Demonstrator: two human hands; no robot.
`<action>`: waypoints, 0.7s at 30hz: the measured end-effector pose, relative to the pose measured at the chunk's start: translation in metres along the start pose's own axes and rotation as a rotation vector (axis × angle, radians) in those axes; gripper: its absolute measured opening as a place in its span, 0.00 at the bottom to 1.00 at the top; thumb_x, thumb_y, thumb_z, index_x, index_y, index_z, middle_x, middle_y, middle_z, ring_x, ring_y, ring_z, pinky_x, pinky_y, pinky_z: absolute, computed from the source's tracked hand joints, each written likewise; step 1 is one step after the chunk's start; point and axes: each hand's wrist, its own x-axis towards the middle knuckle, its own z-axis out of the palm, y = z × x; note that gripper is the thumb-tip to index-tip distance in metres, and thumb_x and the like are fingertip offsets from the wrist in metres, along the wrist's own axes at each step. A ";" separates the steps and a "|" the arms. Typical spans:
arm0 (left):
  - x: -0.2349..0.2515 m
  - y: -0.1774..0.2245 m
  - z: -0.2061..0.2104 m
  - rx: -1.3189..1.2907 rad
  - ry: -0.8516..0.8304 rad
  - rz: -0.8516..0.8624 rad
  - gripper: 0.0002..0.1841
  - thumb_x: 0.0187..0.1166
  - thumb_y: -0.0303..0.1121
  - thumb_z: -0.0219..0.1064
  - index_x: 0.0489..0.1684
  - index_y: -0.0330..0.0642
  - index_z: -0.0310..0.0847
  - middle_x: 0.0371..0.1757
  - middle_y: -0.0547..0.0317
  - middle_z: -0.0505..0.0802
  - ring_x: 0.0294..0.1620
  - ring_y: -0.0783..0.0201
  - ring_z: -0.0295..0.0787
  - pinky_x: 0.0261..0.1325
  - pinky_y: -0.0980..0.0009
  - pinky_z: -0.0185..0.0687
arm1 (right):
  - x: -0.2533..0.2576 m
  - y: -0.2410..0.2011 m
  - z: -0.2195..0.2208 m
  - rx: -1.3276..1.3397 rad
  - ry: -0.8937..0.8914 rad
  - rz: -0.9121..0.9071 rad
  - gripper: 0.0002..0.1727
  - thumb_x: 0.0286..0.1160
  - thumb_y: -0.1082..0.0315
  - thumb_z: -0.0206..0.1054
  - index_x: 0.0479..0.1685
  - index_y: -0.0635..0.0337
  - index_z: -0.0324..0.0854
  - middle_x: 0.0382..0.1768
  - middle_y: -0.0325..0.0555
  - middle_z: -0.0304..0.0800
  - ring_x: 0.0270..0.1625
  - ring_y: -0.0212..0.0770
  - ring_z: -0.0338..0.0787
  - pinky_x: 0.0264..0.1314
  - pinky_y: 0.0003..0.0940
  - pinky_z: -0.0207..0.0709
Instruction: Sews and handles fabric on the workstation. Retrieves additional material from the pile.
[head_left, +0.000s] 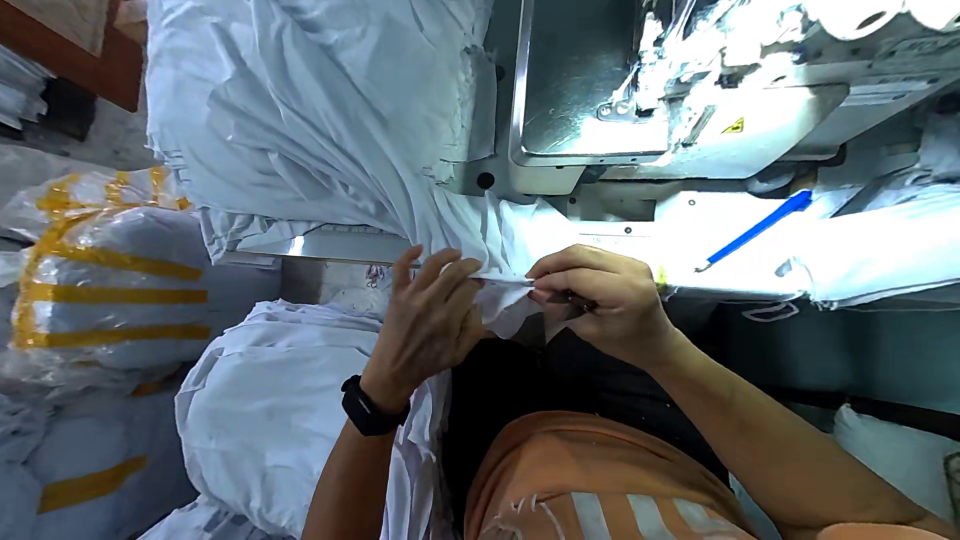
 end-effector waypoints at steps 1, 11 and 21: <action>-0.005 -0.004 -0.001 0.002 -0.004 -0.025 0.21 0.84 0.43 0.54 0.38 0.40 0.92 0.59 0.51 0.94 0.69 0.50 0.84 0.81 0.42 0.57 | -0.001 0.000 -0.002 0.012 0.001 0.029 0.04 0.65 0.75 0.74 0.30 0.69 0.90 0.42 0.52 0.94 0.48 0.34 0.92 0.54 0.21 0.84; -0.023 -0.009 0.007 -0.500 0.264 -0.176 0.08 0.76 0.31 0.75 0.34 0.34 0.88 0.50 0.55 0.94 0.63 0.68 0.88 0.70 0.73 0.82 | -0.005 -0.001 -0.002 0.131 0.010 0.286 0.06 0.63 0.72 0.76 0.22 0.63 0.89 0.35 0.41 0.93 0.38 0.22 0.85 0.42 0.13 0.77; -0.022 -0.003 0.024 -0.586 0.440 -0.240 0.05 0.74 0.28 0.77 0.37 0.41 0.87 0.46 0.65 0.96 0.58 0.71 0.92 0.69 0.67 0.86 | -0.008 0.000 0.000 0.111 0.042 0.346 0.05 0.61 0.72 0.76 0.24 0.62 0.87 0.31 0.40 0.90 0.33 0.20 0.83 0.36 0.11 0.76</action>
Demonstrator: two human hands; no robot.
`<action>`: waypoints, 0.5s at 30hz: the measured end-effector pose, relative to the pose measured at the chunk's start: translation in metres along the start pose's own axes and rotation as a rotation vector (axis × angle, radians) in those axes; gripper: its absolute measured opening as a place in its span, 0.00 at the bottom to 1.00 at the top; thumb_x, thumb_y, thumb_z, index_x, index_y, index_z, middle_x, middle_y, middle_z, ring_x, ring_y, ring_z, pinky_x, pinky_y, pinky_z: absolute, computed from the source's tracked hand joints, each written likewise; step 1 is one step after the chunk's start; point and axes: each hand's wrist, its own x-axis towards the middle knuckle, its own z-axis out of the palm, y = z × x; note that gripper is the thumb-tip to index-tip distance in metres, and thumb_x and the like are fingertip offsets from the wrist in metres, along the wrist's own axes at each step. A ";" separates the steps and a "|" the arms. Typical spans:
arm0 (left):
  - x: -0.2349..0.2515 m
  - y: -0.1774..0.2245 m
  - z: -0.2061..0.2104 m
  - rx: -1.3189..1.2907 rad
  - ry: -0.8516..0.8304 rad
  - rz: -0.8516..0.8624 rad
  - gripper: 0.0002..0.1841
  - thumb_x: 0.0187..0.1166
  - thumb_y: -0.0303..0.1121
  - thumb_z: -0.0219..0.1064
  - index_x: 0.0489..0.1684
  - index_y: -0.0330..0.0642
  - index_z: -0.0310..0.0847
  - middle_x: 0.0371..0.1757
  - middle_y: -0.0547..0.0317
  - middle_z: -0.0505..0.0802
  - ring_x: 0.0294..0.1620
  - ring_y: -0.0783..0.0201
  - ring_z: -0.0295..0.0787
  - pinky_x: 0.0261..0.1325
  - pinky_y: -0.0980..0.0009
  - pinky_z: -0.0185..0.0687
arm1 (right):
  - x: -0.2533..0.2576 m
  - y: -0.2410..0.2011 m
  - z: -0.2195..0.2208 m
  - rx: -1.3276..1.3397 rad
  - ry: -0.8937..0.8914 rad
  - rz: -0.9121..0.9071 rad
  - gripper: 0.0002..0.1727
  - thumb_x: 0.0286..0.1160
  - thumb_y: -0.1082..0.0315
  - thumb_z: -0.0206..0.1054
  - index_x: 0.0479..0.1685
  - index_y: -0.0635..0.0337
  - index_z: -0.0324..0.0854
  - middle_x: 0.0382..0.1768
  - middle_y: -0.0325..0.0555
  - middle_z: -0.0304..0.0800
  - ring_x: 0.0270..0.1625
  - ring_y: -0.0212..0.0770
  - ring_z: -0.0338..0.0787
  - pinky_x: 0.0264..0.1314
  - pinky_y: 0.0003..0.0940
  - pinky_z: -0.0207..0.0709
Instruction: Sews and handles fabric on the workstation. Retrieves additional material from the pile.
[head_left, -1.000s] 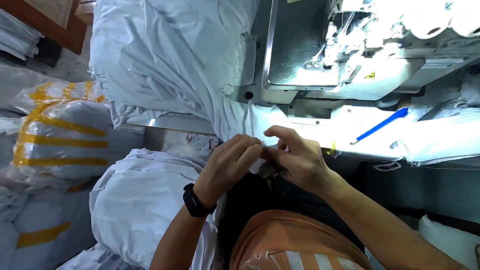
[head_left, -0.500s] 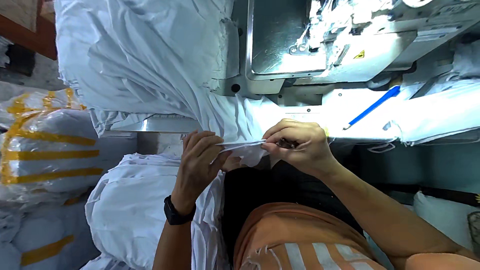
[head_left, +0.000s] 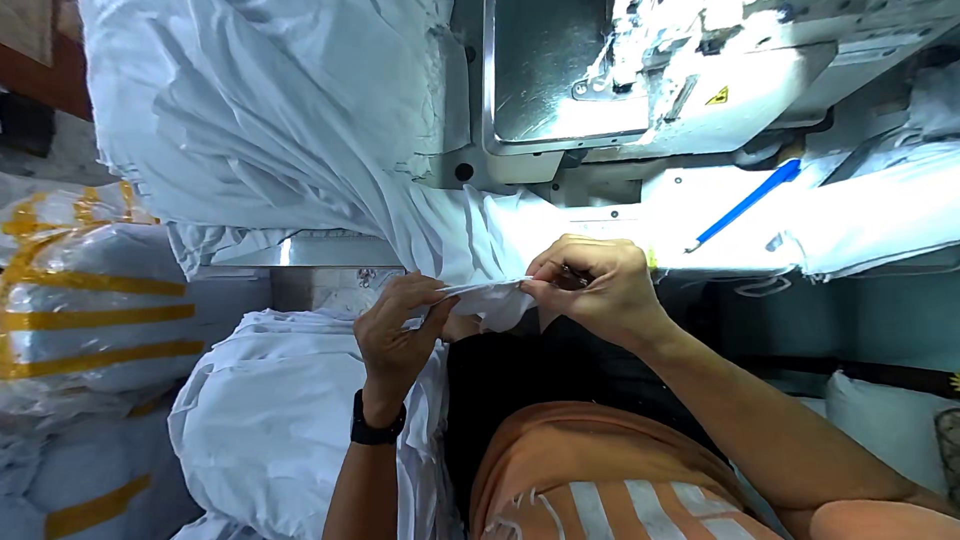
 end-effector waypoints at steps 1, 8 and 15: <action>-0.001 0.000 0.003 -0.025 0.036 -0.013 0.05 0.74 0.29 0.77 0.40 0.44 0.87 0.47 0.68 0.96 0.57 0.71 0.93 0.68 0.67 0.87 | 0.000 0.000 0.001 0.005 0.007 0.007 0.04 0.61 0.73 0.76 0.25 0.62 0.86 0.30 0.40 0.90 0.32 0.20 0.83 0.35 0.11 0.75; -0.004 -0.002 0.029 -0.421 0.248 -0.276 0.15 0.73 0.36 0.78 0.56 0.64 0.88 0.50 0.78 0.97 0.51 0.76 0.94 0.60 0.73 0.90 | 0.000 0.002 -0.002 0.015 0.006 0.001 0.04 0.61 0.74 0.75 0.24 0.62 0.87 0.30 0.40 0.90 0.32 0.20 0.83 0.34 0.11 0.75; 0.007 0.001 0.044 -0.702 0.335 -0.417 0.12 0.71 0.41 0.79 0.50 0.66 0.90 0.45 0.74 0.98 0.50 0.74 0.95 0.63 0.71 0.89 | -0.004 0.004 -0.001 0.014 -0.071 0.000 0.04 0.62 0.72 0.75 0.28 0.64 0.89 0.29 0.43 0.91 0.32 0.28 0.87 0.37 0.22 0.80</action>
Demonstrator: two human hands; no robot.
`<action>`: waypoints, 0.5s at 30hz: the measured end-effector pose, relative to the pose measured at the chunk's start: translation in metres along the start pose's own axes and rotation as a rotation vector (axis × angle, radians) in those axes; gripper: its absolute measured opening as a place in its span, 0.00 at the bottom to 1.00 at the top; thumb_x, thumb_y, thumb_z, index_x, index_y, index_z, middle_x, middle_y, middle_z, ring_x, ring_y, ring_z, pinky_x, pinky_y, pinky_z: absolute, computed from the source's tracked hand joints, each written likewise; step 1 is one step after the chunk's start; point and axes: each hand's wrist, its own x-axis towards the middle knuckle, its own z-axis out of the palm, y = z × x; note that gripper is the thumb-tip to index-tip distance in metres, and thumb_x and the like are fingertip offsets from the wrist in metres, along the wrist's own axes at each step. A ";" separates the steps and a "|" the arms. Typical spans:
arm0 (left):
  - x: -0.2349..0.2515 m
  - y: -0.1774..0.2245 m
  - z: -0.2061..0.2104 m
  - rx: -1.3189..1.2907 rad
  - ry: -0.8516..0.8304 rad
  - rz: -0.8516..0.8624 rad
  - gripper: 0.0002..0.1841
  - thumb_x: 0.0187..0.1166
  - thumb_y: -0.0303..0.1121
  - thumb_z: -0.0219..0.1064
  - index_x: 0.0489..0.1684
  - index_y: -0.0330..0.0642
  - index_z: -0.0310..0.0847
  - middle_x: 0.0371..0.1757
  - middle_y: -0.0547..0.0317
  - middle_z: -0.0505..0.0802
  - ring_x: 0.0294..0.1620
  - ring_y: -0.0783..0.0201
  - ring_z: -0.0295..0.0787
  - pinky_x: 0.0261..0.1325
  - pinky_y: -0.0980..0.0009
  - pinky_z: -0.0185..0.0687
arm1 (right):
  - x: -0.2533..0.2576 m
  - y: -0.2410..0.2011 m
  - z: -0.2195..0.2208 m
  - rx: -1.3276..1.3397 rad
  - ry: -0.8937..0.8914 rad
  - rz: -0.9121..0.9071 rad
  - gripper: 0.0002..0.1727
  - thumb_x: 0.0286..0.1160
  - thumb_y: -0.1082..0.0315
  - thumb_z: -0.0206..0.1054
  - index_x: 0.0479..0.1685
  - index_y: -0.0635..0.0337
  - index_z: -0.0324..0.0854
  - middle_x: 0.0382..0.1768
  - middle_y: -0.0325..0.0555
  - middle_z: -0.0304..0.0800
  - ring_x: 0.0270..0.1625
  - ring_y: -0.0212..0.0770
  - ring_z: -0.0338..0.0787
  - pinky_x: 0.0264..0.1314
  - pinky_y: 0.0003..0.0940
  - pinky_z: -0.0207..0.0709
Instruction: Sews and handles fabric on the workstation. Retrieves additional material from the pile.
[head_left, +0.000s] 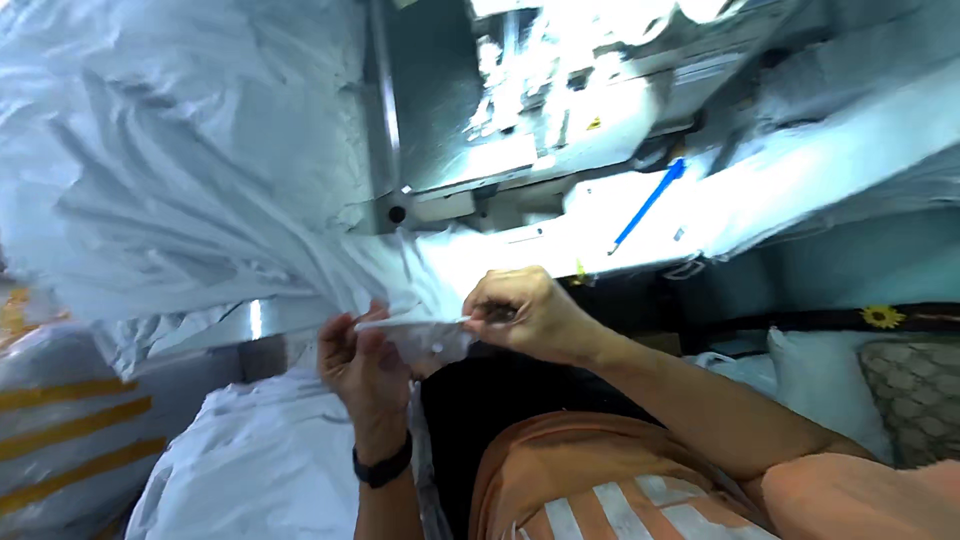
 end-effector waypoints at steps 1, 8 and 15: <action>0.004 0.002 0.002 -0.002 -0.041 0.025 0.11 0.71 0.39 0.78 0.49 0.65 0.91 0.43 0.74 0.98 0.49 0.74 0.96 0.65 0.71 0.89 | -0.002 0.000 -0.006 -0.059 -0.031 0.021 0.05 0.65 0.70 0.76 0.29 0.64 0.89 0.30 0.43 0.91 0.34 0.31 0.87 0.38 0.26 0.80; 0.017 0.001 0.040 0.321 -0.434 0.228 0.09 0.69 0.32 0.82 0.42 0.56 0.90 0.42 0.73 0.98 0.43 0.74 0.96 0.48 0.76 0.94 | -0.017 -0.011 -0.093 -0.930 0.042 0.838 0.27 0.82 0.52 0.69 0.25 0.71 0.82 0.26 0.67 0.86 0.36 0.69 0.90 0.35 0.63 0.76; 0.022 -0.064 0.079 0.616 -0.573 0.305 0.07 0.65 0.22 0.79 0.34 0.30 0.86 0.34 0.55 0.95 0.35 0.74 0.93 0.44 0.78 0.90 | -0.013 0.004 -0.103 -0.778 0.118 1.081 0.31 0.83 0.49 0.67 0.19 0.68 0.76 0.25 0.63 0.82 0.37 0.65 0.86 0.36 0.62 0.71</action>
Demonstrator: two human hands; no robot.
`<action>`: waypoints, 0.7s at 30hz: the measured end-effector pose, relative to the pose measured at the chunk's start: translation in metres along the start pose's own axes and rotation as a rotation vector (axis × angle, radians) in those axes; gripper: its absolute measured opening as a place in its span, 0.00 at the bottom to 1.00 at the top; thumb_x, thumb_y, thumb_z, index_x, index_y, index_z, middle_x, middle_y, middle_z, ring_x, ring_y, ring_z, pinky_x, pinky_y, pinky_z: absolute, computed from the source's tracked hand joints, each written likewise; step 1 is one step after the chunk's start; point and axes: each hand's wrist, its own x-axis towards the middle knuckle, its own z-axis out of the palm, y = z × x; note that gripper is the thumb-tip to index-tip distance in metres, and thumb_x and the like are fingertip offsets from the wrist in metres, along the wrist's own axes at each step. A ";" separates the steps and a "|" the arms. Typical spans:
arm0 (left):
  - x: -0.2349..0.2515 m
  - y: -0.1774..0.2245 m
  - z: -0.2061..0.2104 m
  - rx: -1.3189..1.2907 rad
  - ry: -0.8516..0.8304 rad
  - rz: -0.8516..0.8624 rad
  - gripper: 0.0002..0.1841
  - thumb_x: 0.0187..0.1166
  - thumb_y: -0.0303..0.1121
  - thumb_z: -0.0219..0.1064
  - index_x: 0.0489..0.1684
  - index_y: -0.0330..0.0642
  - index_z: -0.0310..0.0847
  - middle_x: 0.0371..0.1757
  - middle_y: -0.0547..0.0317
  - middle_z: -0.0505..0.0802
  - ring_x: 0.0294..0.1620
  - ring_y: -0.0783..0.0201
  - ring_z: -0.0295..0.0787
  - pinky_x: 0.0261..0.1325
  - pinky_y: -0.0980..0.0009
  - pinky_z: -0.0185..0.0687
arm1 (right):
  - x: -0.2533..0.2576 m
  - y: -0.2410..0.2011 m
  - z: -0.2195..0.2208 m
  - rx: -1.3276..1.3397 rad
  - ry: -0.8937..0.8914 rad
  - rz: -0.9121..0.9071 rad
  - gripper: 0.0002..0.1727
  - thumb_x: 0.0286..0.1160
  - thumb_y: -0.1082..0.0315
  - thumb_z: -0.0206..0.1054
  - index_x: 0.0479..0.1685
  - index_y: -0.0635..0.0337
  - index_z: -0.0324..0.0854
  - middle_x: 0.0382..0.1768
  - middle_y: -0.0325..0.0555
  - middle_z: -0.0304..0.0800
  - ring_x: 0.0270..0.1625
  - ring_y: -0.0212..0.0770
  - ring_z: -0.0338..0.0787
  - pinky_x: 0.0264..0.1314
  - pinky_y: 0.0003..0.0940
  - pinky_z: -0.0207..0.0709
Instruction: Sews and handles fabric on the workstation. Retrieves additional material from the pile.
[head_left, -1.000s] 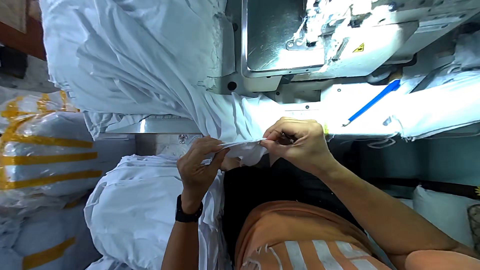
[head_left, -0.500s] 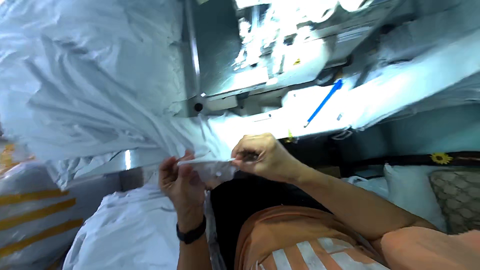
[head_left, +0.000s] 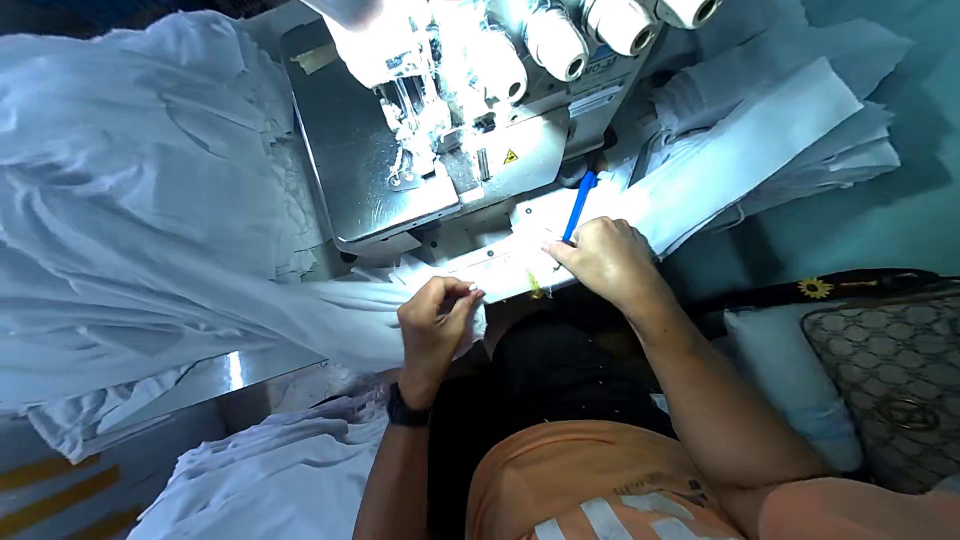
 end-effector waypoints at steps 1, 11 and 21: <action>0.001 -0.004 0.003 0.010 0.003 -0.025 0.08 0.65 0.22 0.80 0.34 0.30 0.86 0.33 0.55 0.95 0.34 0.75 0.91 0.42 0.79 0.88 | 0.001 0.003 0.000 0.058 -0.002 -0.003 0.29 0.83 0.52 0.68 0.17 0.67 0.75 0.23 0.60 0.80 0.35 0.62 0.84 0.37 0.61 0.69; 0.002 -0.007 0.010 0.037 0.017 -0.093 0.08 0.66 0.23 0.79 0.35 0.35 0.84 0.32 0.57 0.93 0.33 0.74 0.90 0.41 0.79 0.87 | -0.027 0.006 0.042 1.098 0.043 -0.289 0.06 0.66 0.76 0.73 0.33 0.52 0.86 0.21 0.28 0.91 0.18 0.21 0.83 0.20 0.18 0.79; 0.004 -0.005 0.014 0.086 0.048 -0.089 0.08 0.63 0.23 0.77 0.30 0.37 0.82 0.28 0.58 0.90 0.29 0.74 0.86 0.32 0.80 0.81 | -0.010 -0.024 0.097 1.176 0.304 -0.731 0.06 0.68 0.80 0.69 0.39 0.62 0.86 0.34 0.33 0.90 0.33 0.19 0.87 0.35 0.15 0.83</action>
